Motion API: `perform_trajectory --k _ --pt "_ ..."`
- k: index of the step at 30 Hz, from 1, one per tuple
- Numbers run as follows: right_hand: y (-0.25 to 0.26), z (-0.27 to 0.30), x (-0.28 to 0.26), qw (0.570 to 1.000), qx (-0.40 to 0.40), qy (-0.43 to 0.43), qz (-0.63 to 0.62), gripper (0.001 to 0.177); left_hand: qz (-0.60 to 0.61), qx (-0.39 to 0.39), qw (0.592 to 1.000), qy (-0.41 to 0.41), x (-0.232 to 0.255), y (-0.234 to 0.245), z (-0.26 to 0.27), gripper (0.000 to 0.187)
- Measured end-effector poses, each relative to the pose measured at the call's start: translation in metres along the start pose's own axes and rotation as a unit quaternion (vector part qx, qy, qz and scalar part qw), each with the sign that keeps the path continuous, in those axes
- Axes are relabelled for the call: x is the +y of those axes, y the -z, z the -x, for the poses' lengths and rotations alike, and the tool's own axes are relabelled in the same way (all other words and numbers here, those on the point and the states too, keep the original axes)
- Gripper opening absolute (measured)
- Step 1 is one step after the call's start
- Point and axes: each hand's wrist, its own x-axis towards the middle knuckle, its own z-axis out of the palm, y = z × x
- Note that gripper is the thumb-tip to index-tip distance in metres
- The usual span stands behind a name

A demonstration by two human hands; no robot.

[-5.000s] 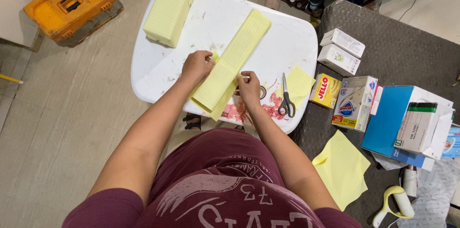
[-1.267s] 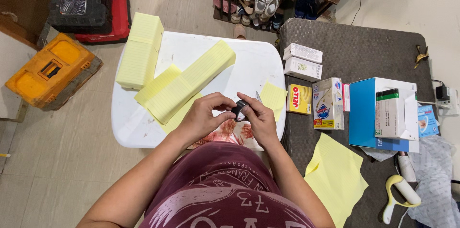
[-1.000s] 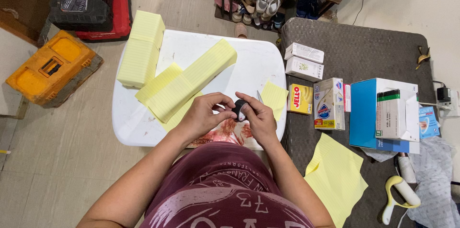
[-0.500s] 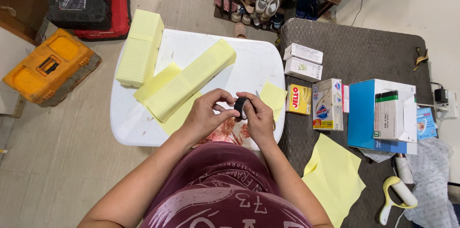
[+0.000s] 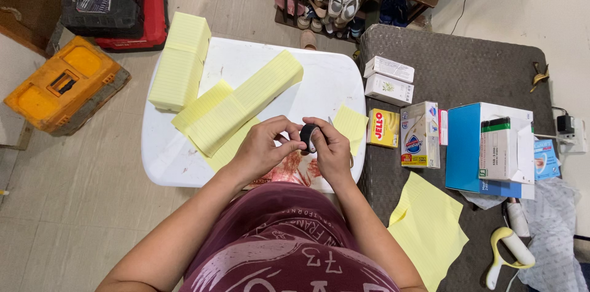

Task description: The person folds yellow lined paper sheets and secures them with black tape to form rectangular blocks. They use scissors to cut the tape and additional paper pieces, then stack the finished blocks on a white table.

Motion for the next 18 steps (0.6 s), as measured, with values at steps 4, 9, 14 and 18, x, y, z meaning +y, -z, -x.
perform_trajectory --k 4,9,14,18 --pt "0.001 0.000 -0.001 1.000 0.006 0.002 0.024 0.025 0.059 0.031 0.997 -0.034 -0.003 0.004 -0.002 0.026" --pt "-0.001 0.000 -0.008 0.999 0.012 0.014 0.028 0.025 -0.039 0.046 0.994 -0.086 -0.006 0.006 0.001 0.013" --pt "-0.002 -0.001 -0.016 0.996 -0.001 0.029 0.079 0.025 -0.095 0.043 0.984 -0.141 -0.006 0.008 0.003 0.011" --pt "0.000 -0.003 -0.014 0.989 -0.020 0.056 0.136 0.027 -0.160 0.012 0.976 -0.148 -0.011 0.004 0.003 0.011"
